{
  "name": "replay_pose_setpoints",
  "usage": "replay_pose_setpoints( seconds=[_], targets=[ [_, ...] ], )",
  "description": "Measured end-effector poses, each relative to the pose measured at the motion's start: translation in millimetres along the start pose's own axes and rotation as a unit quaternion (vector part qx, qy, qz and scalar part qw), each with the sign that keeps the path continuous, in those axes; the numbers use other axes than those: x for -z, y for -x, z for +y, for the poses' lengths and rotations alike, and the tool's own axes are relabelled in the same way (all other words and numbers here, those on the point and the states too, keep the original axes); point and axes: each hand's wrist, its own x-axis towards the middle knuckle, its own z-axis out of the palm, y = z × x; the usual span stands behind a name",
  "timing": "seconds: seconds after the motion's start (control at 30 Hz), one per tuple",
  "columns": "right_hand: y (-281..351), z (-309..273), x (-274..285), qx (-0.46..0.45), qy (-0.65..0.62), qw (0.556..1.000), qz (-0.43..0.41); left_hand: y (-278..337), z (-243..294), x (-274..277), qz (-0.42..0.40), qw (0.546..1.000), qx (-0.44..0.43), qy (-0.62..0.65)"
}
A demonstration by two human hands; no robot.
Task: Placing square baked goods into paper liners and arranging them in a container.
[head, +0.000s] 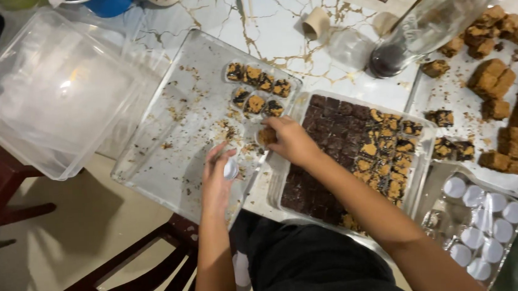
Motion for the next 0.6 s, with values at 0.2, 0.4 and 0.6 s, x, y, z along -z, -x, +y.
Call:
replay_pose_setpoints(
  seconds=[0.2, 0.4, 0.6],
  targets=[
    [-10.6, 3.5, -38.1, -0.002, 0.146, 0.989, 0.03, 7.3, -24.7, 9.6, -0.027, 0.999, 0.006, -0.036],
    [12.9, -28.7, -0.8, -0.052, 0.183, 0.977, 0.092, -10.1, -37.9, -11.4, -0.083, 0.994, -0.031, -0.06],
    [68.5, -49.6, 31.7, -0.085, 0.076, 0.971, 0.212, -3.7, -29.6, -73.5, -0.161, 0.982, 0.024, -0.091]
  ],
)
